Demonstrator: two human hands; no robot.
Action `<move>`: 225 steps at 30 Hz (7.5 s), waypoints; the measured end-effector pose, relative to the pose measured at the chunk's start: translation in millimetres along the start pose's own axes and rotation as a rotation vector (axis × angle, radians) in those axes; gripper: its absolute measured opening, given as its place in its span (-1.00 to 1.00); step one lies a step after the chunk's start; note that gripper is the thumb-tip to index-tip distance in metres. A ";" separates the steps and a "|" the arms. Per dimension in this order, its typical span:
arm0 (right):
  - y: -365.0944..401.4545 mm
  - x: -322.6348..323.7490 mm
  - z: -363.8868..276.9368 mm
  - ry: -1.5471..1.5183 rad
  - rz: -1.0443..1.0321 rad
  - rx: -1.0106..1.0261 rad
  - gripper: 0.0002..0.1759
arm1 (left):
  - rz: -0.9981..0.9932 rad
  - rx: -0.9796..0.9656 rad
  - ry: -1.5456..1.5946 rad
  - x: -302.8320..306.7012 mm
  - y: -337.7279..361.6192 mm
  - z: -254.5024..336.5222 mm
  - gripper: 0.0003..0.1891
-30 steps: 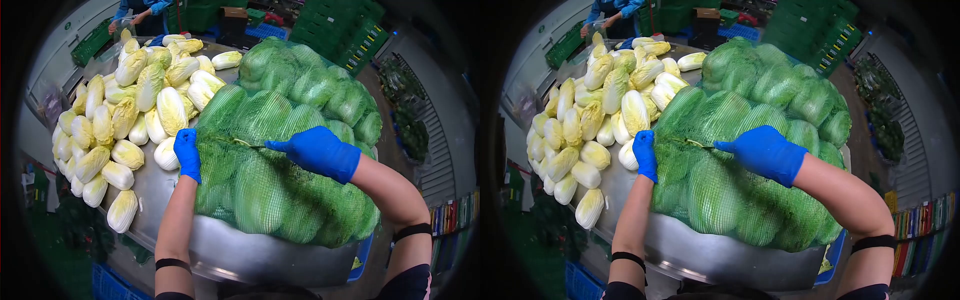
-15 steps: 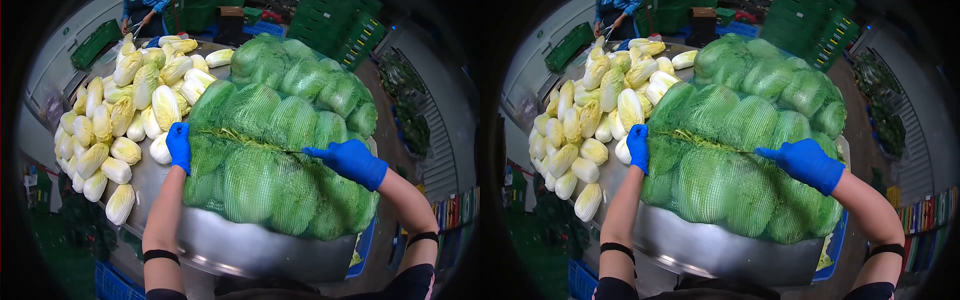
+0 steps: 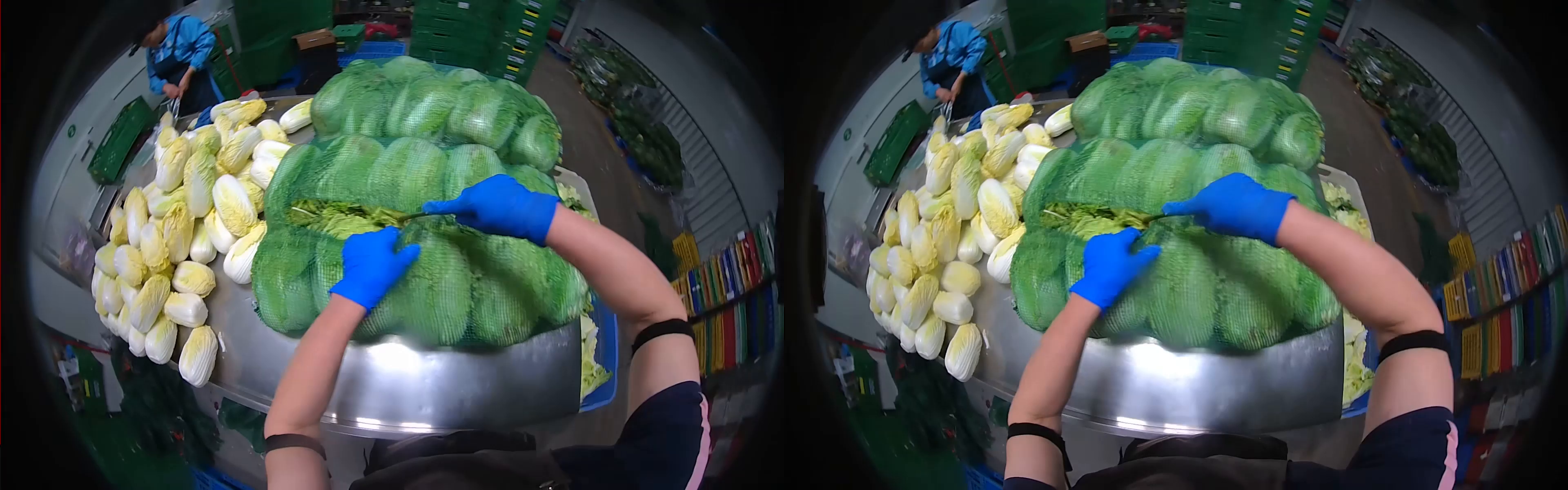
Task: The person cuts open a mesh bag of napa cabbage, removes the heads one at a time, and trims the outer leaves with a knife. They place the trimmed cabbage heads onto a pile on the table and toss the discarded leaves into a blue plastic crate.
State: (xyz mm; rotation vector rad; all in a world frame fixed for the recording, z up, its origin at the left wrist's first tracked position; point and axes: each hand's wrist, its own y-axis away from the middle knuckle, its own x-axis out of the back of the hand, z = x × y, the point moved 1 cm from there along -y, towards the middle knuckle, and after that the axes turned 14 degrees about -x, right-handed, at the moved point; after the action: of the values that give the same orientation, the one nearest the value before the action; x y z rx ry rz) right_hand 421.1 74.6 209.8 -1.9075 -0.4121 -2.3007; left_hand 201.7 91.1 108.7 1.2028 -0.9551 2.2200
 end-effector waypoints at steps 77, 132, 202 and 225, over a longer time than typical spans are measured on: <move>291.1 -180.3 270.0 -0.196 0.147 -0.336 -0.40 | -0.153 -0.157 0.606 -168.5 -67.7 338.9 -0.62; 441.8 -352.4 40.0 -0.511 0.184 -0.834 -0.38 | -0.385 0.000 0.024 -174.3 216.2 162.2 -0.69; 364.9 -325.0 102.4 -2.173 0.566 -1.052 -0.71 | 0.124 -0.201 0.608 -185.1 -8.9 314.7 -0.27; 376.8 -257.5 -15.9 -1.556 0.502 -0.833 -0.61 | -0.048 -0.048 0.428 -163.9 129.3 326.1 -0.38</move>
State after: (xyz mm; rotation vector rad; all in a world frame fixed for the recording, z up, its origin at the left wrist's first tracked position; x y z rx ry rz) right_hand 557.1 -309.7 4.0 -3.2209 0.9731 -0.2495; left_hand 381.7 -246.2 47.7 0.6768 -0.7874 2.2703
